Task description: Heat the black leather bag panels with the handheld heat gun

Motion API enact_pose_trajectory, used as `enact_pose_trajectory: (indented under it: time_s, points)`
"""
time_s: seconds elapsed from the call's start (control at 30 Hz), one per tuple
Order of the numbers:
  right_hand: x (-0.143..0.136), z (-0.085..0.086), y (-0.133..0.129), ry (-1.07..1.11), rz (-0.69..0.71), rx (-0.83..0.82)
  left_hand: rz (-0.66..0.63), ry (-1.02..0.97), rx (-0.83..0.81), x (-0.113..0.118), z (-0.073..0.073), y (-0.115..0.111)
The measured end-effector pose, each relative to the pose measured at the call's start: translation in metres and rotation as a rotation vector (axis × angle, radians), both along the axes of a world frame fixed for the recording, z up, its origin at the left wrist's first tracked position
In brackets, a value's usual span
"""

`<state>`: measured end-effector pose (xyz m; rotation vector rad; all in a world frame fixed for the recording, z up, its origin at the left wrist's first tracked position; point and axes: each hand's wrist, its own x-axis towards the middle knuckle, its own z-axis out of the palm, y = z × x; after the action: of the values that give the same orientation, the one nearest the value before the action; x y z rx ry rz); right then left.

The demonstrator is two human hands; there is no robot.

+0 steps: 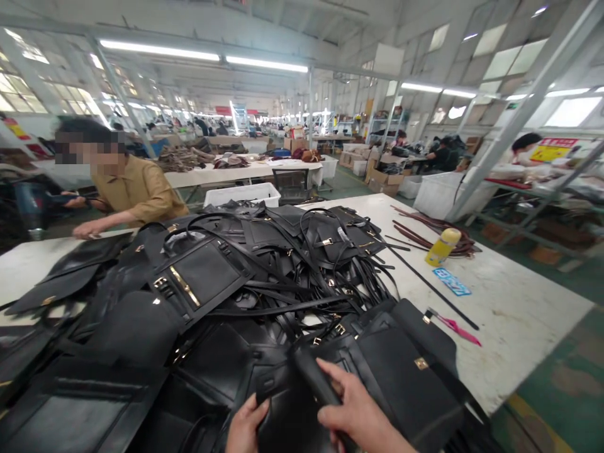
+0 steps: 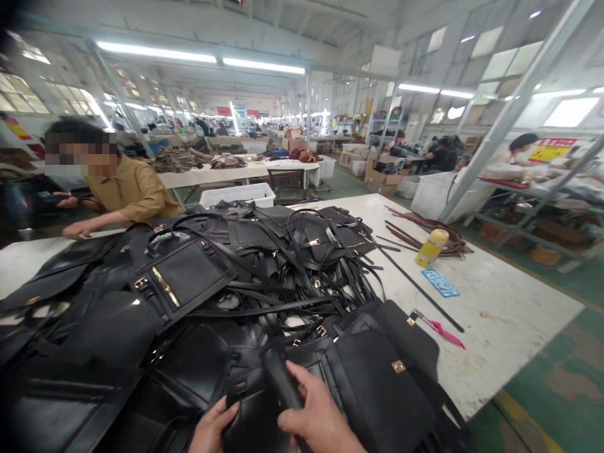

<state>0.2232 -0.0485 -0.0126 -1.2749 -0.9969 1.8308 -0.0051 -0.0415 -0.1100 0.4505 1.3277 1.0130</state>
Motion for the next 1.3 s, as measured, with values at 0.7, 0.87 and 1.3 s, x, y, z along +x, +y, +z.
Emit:
enact_pose_trajectory:
  time_s: [0.7, 0.87, 1.3]
  points:
    - [0.112, 0.020, -0.032, 0.000, -0.024, -0.036, -0.713, 0.059, 0.227, 0.163, 0.029, 0.103]
    - [0.115, 0.019, -0.025, 0.031, -0.101, -0.020, -0.629, -0.096, 0.160, 0.156, 0.032, 0.095]
    - [0.114, 0.049, -0.013, 0.014, -0.093, 0.071, -0.647, -0.145, 0.254, 0.160, 0.073, 0.077]
